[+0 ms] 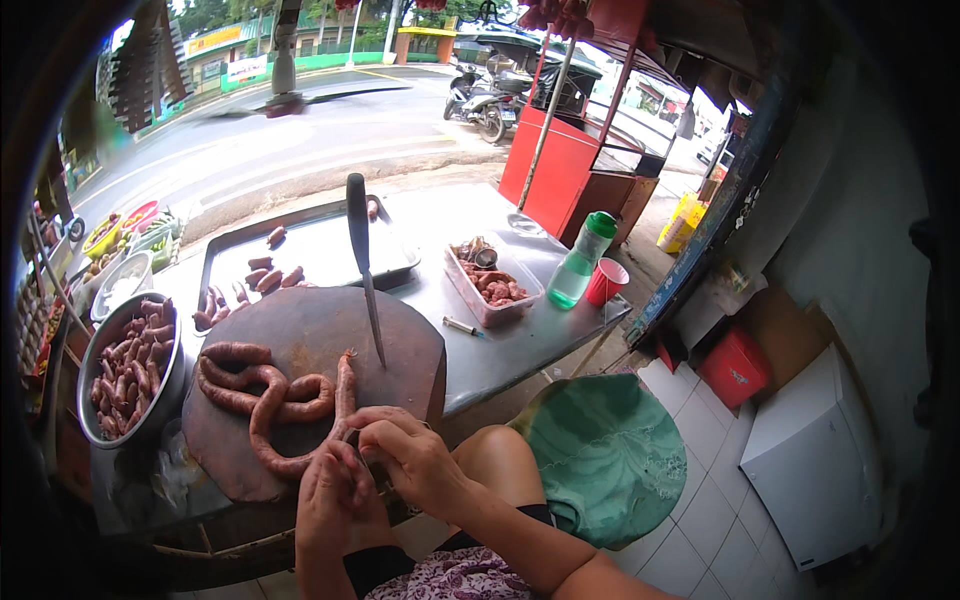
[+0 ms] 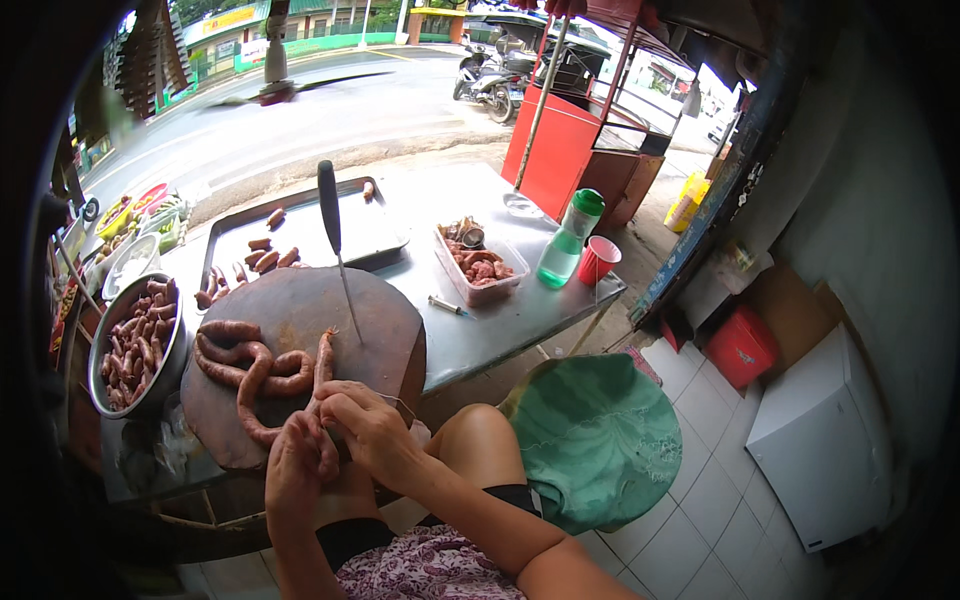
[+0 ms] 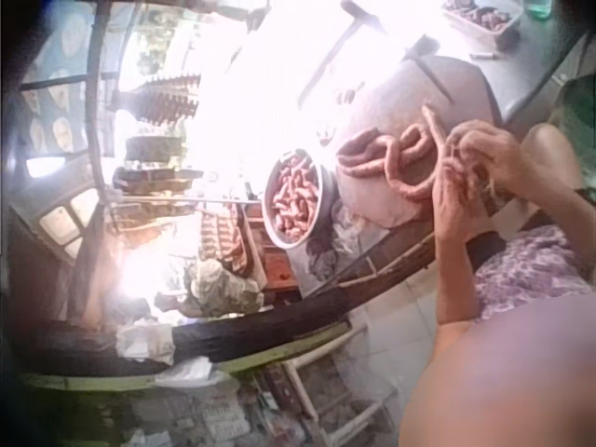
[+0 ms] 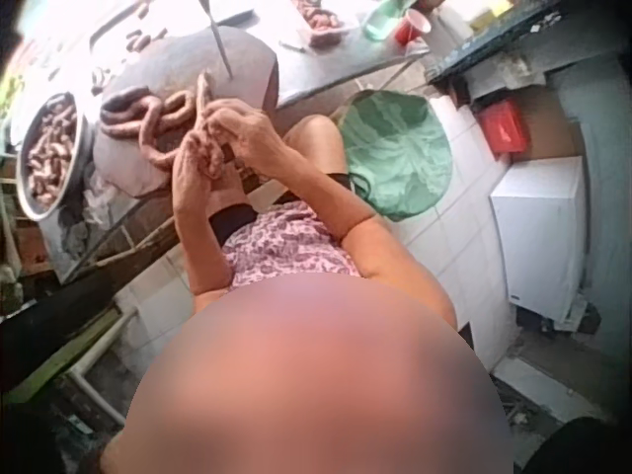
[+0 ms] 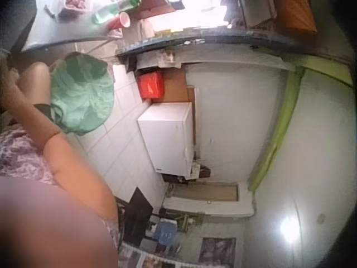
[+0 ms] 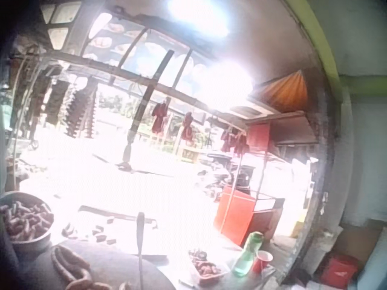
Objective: The person handles a long linked sausage on a cutting board, ties it with string, and repeatedly opens and closes small plastic bags containing yellow food items. The person places the tied sausage on the board and adjusts the bags multiple times.
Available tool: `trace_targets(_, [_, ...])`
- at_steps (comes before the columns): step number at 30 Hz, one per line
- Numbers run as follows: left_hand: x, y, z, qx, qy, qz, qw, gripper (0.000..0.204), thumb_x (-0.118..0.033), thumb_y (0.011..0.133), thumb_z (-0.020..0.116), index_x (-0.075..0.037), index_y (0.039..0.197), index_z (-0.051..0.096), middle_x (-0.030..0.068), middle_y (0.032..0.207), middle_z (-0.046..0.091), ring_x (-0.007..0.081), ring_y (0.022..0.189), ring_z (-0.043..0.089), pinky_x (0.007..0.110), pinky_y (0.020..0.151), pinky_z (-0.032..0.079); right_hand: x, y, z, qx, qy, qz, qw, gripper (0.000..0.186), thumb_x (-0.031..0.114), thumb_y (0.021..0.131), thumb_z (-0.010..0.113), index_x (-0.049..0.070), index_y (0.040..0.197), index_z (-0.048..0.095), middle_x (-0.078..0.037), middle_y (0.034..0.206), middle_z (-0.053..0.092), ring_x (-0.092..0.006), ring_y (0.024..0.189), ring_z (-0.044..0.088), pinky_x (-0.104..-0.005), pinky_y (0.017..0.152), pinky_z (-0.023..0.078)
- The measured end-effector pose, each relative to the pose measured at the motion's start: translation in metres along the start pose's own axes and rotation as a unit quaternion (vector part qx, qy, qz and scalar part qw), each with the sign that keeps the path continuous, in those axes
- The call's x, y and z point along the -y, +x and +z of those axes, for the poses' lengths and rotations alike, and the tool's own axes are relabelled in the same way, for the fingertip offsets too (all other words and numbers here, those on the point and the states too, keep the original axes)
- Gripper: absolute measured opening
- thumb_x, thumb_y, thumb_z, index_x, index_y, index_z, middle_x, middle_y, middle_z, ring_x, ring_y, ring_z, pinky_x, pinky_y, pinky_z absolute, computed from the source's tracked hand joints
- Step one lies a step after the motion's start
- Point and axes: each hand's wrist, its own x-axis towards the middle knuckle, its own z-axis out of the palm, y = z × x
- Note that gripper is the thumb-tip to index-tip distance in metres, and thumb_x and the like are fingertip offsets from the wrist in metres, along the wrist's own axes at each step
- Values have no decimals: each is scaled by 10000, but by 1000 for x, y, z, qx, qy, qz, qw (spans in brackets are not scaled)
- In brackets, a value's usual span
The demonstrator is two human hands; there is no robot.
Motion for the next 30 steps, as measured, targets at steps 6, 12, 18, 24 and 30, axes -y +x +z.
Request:
trace_targets(6, [-12,-5,5,61,240,-69,966,227,-190,1064,491,6,1061,604,28,745,627,85,600,574,201,549,440,3,-10,3,41,154,194,968,42,38,966,615,0,973,598,-114,848,619,-170,733,610,-306,672,500])
trace_targets(12, [0,3,7,-5,443,219,869,235,-55,893,644,17,1114,680,259,1300,616,376,1182,631,392,942,520,25,-13,-3,44,130,217,966,32,27,896,715,2,913,702,-62,799,691,-105,722,638,-275,651,523])
trace_targets(18, [-4,-10,15,-31,420,193,886,297,-128,918,611,-47,1198,668,194,931,702,358,861,709,414,757,557,42,-9,6,36,177,234,955,38,16,924,680,-10,911,656,-34,813,669,-81,749,606,-229,687,501])
trace_targets(24, [-1,-3,17,-133,513,409,743,219,-28,847,670,-14,1059,724,144,1014,732,320,846,725,381,782,592,42,-17,7,21,164,218,962,81,54,948,677,0,907,632,-18,824,650,-69,757,587,-217,677,482])
trace_targets(30, [4,-8,19,-134,453,410,780,237,24,837,690,26,1074,698,175,1004,722,286,868,730,344,719,599,34,-20,8,-42,187,297,936,117,117,993,650,15,939,627,17,802,625,-51,719,551,-200,640,446])
